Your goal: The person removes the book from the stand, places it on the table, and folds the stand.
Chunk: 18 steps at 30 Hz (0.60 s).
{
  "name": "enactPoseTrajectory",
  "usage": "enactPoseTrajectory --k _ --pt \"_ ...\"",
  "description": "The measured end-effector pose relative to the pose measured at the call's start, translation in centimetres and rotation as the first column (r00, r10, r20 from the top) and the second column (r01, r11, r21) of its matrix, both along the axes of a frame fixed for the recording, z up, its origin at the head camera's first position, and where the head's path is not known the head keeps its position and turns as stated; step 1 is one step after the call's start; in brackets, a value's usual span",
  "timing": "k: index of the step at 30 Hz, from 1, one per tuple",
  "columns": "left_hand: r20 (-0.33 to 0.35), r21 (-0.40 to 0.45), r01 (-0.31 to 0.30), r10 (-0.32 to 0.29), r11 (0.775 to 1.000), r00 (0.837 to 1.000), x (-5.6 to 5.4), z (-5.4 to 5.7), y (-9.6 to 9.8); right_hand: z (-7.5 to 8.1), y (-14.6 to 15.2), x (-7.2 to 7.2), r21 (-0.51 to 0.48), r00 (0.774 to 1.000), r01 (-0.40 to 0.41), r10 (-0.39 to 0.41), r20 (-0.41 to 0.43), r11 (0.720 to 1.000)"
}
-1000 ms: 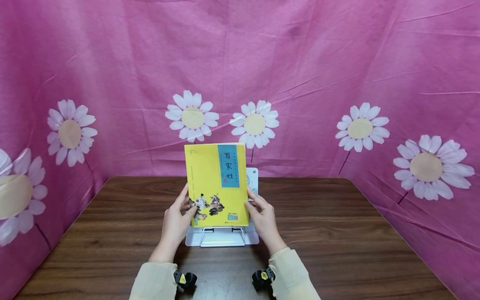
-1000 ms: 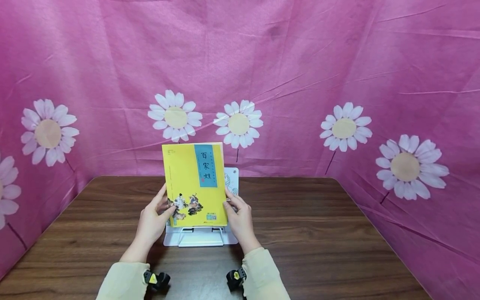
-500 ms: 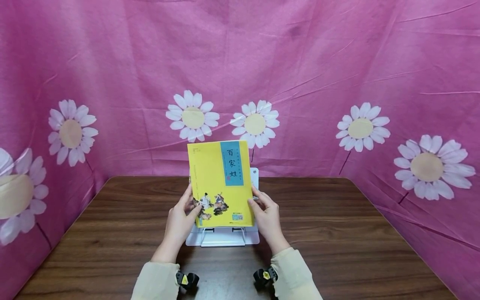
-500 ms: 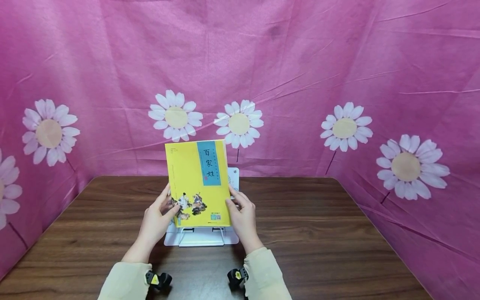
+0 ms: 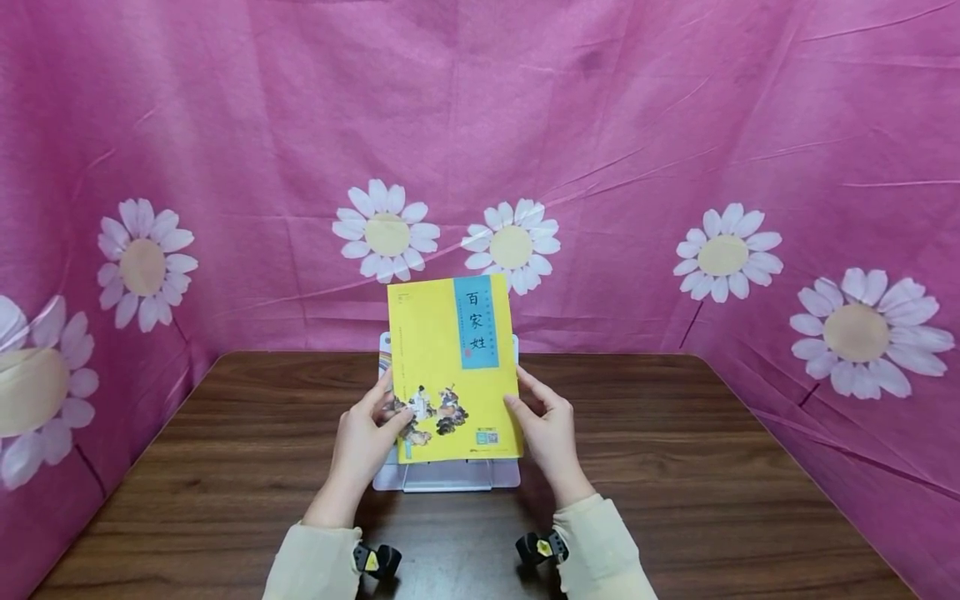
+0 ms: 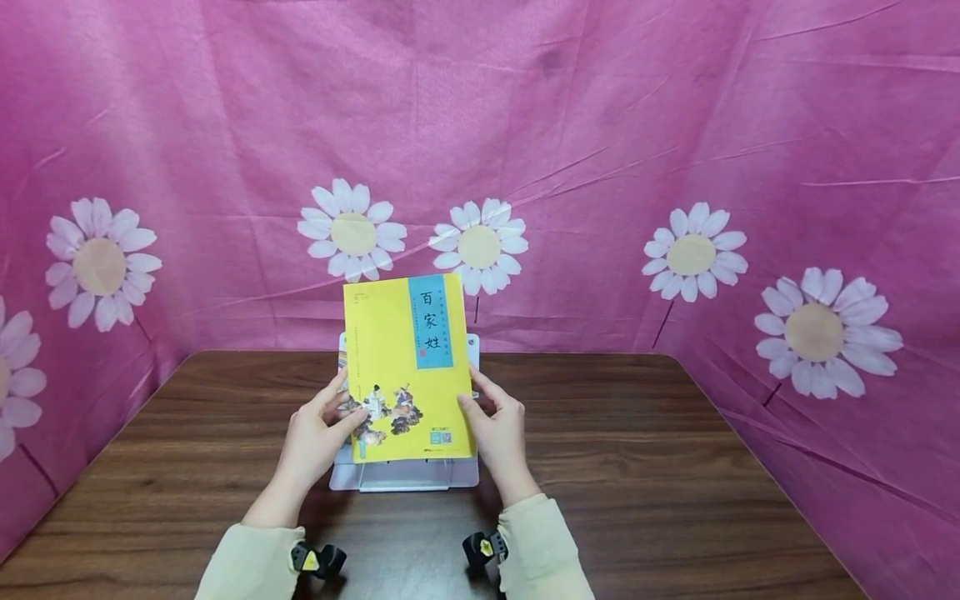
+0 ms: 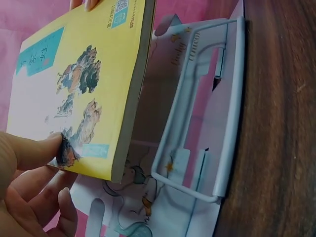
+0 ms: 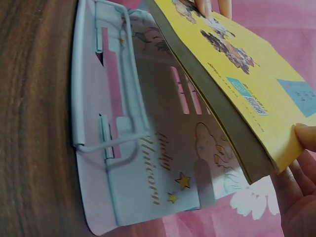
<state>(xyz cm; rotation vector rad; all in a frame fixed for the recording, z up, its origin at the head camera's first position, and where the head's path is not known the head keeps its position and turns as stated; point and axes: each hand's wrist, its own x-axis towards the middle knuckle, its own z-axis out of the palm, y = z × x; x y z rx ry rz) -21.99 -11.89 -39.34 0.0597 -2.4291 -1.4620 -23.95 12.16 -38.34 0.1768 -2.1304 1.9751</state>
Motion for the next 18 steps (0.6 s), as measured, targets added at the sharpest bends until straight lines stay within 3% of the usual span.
enactPoseTrajectory --k 7,13,18 --pt "-0.012 0.039 0.015 -0.014 0.999 1.0 0.4 0.8 0.4 0.7 0.5 0.3 -0.016 0.999 0.022 -0.022 0.024 1.0" --pt "0.018 0.04 0.032 -0.032 0.999 0.999 0.6 1.2 0.5 1.4 1.0 0.6 0.013 0.999 0.041 -0.042 0.024 0.999" --pt "0.03 0.108 0.066 -0.07 0.992 0.997 0.8 1.7 0.7 2.0 1.6 0.7 0.02 0.999 0.032 -0.033 0.043 0.999"
